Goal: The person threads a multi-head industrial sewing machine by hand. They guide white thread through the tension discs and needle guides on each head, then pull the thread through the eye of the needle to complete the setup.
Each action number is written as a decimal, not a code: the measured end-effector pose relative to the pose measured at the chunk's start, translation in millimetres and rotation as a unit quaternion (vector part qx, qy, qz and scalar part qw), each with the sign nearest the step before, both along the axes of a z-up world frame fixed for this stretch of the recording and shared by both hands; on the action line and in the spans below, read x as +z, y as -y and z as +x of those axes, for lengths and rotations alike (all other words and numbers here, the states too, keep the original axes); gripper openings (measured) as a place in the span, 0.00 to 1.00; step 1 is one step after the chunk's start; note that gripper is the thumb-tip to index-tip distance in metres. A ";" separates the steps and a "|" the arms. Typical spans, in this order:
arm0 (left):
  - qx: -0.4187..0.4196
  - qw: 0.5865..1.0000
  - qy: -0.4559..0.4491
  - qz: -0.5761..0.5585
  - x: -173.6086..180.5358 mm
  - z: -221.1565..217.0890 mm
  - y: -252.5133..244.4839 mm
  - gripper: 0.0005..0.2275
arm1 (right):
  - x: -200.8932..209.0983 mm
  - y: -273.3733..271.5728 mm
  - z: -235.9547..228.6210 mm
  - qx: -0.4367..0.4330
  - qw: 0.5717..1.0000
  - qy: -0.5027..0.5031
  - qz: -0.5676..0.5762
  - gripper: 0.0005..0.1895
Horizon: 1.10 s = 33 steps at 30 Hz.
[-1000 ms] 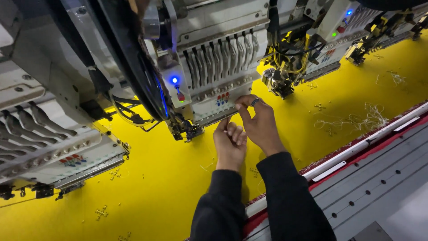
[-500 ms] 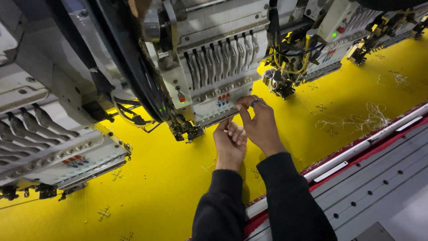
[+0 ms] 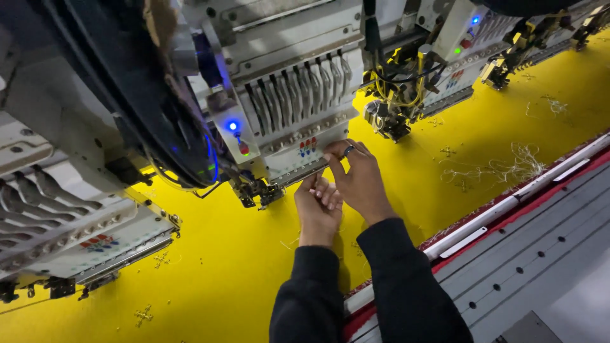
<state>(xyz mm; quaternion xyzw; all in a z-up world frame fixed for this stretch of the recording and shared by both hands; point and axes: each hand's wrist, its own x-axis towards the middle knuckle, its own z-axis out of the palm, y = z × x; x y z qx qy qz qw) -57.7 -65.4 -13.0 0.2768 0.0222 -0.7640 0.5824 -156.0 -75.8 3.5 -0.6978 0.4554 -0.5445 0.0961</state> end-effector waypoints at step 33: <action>-0.012 0.999 0.014 -0.032 -15.0 -0.6 5.4 0.06 | 6.0 -1.8 3.1 -0.040 0.998 -0.051 0.024 0.04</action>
